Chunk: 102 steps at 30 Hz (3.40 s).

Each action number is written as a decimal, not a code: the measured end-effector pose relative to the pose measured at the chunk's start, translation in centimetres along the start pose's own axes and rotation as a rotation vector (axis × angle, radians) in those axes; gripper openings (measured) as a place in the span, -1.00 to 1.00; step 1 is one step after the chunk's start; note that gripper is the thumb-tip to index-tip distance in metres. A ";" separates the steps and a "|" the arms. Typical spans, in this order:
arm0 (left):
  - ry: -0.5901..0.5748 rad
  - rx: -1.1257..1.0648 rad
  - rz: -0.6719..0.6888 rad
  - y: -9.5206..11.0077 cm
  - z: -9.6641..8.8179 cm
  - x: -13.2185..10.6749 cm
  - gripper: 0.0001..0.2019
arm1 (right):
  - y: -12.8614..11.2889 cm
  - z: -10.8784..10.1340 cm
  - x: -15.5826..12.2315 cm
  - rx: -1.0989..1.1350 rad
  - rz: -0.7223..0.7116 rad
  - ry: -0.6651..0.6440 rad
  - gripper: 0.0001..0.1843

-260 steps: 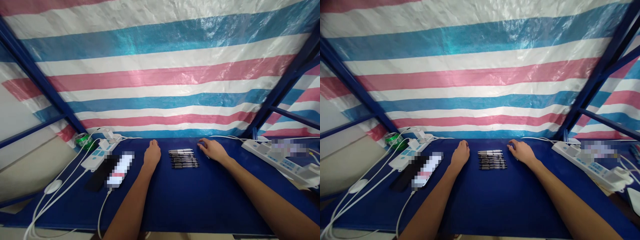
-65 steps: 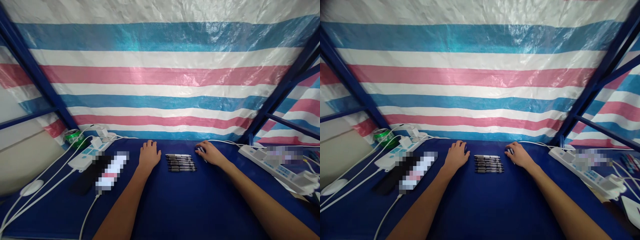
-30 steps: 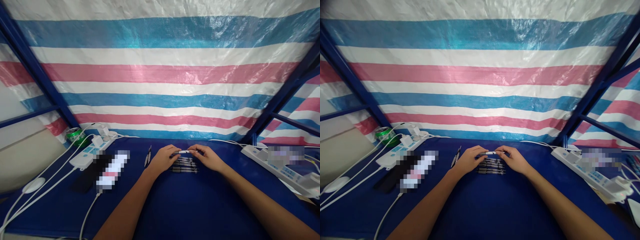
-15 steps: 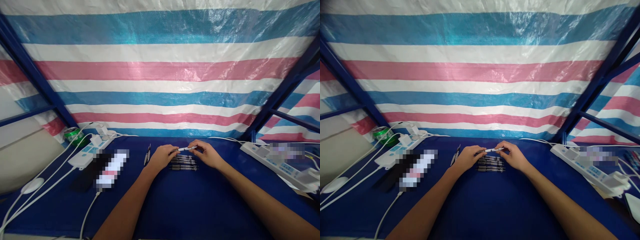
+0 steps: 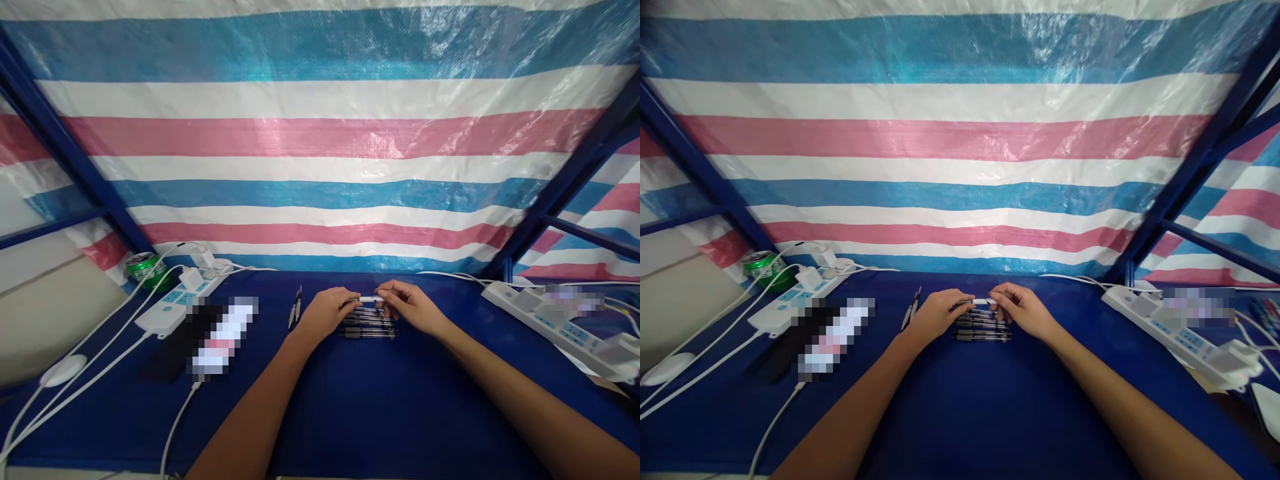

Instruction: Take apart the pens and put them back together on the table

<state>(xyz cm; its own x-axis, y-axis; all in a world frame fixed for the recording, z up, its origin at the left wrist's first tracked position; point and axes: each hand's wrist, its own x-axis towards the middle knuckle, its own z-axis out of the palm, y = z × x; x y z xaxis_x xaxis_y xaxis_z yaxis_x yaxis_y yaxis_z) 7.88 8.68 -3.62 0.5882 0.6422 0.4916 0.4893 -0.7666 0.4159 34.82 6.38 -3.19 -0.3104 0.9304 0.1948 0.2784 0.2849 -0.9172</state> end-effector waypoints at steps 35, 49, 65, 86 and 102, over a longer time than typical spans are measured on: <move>-0.083 0.073 -0.023 1.1 -0.1 0.1 -0.78 | -0.4 0.3 -0.2 -0.231 -0.141 0.018 -0.82; 0.028 0.091 -0.129 0.9 -1.3 0.3 -0.89 | -0.8 -1.3 -0.3 -0.479 -0.421 0.127 -0.69; 0.182 -0.168 -0.331 -1.5 -1.9 0.3 -0.29 | 3.1 -7.1 0.9 -0.656 0.113 0.297 -0.40; 0.014 0.340 -0.538 -3.5 -2.9 -0.6 -0.77 | 5.3 -7.9 0.7 -0.902 0.229 0.139 -0.40; -0.155 0.063 -0.173 -1.3 -1.8 0.0 -0.65 | 2.4 -4.9 0.2 -1.024 0.156 0.275 -0.55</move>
<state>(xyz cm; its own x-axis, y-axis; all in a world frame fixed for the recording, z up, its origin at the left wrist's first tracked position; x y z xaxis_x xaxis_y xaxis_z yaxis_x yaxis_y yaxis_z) 6.03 9.65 -2.78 0.5813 0.7596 0.2917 0.6279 -0.6468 0.4328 39.89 8.41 -3.59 -0.0251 0.9568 0.2896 0.9670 0.0967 -0.2356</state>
